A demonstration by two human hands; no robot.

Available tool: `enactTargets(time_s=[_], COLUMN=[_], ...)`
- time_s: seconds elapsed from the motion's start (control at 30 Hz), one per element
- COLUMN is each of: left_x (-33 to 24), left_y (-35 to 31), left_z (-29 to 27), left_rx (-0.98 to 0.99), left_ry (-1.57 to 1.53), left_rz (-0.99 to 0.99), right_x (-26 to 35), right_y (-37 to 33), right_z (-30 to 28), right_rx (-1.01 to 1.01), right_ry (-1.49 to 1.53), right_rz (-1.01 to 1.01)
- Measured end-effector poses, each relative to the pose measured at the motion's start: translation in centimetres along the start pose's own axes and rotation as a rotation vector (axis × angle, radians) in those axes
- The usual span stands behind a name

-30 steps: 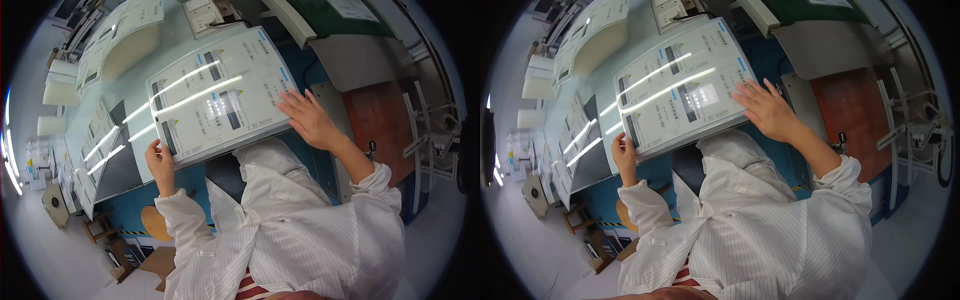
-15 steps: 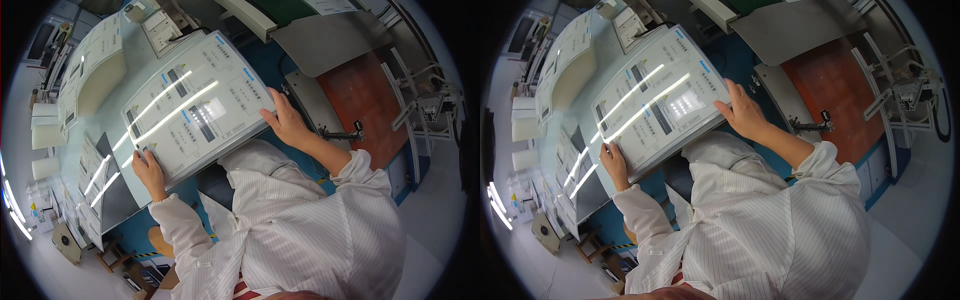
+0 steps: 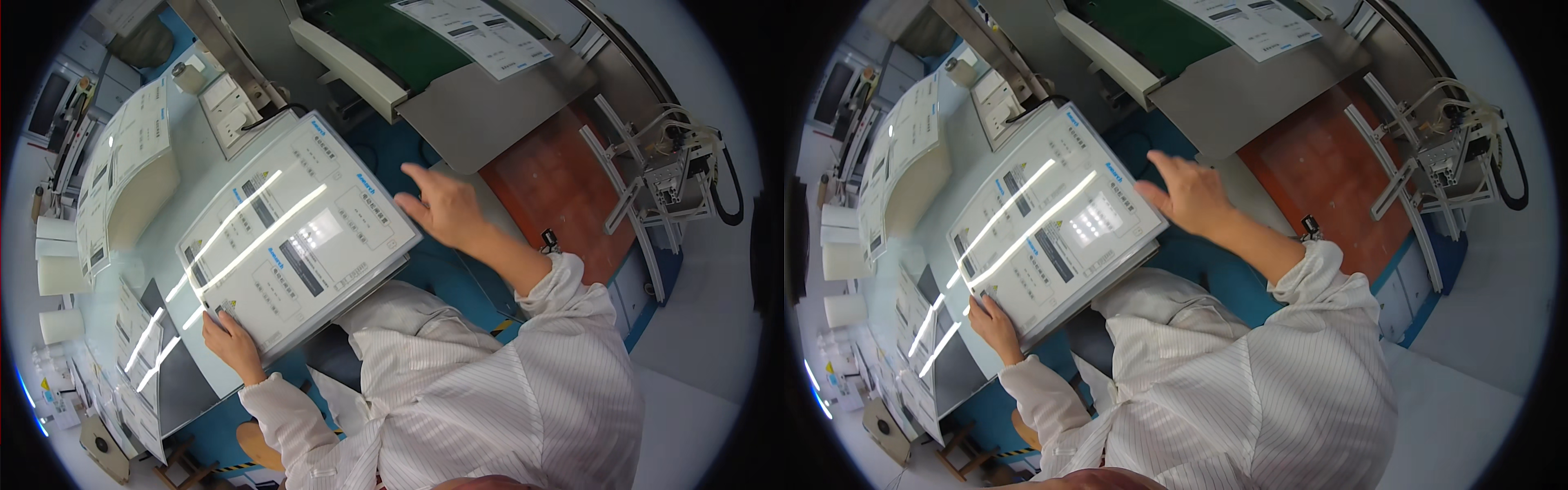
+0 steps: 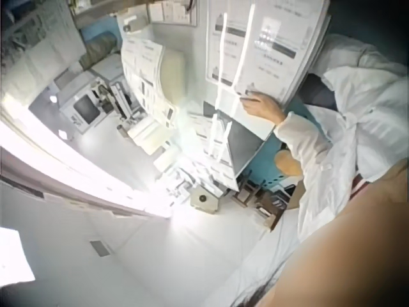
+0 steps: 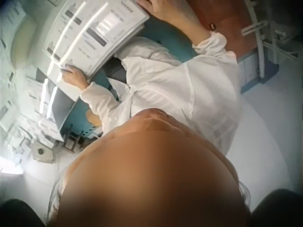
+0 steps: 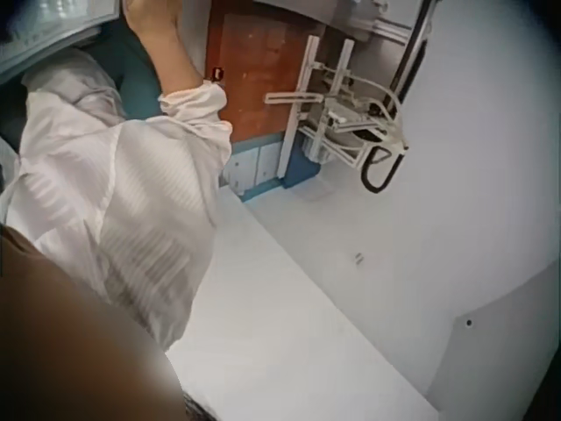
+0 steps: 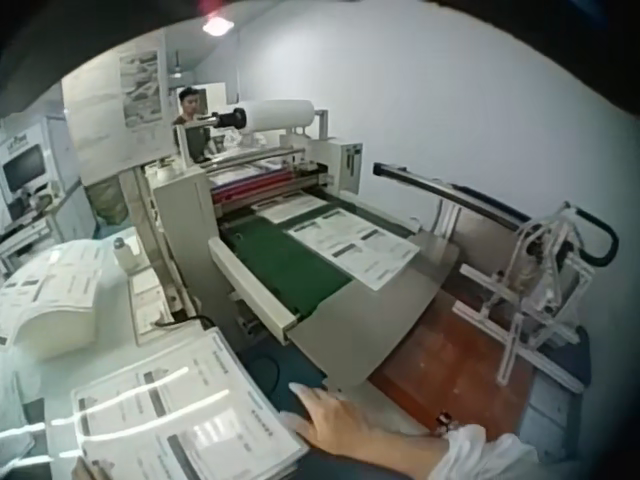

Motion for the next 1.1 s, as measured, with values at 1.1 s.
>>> enactTargets(time_s=[1.1], left_x=[0.0], left_y=[-0.5], left_z=[-0.4], left_rx=[-0.083], left_ry=[-0.007], left_rz=[-0.031], right_x=[-15.1], right_y=[0.4], right_z=[-3.7], right_rx=[0.198], right_ry=[-0.452], right_rz=[0.370])
Point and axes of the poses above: each hand's wrist, its own y-axis towards the middle knuckle, its own z-axis out of the palm, x = y × z, the point moved 8 cm from there along y, towards the middle knuckle, and after that the axes turned 4 degrees about z, right-handed, at the moved point
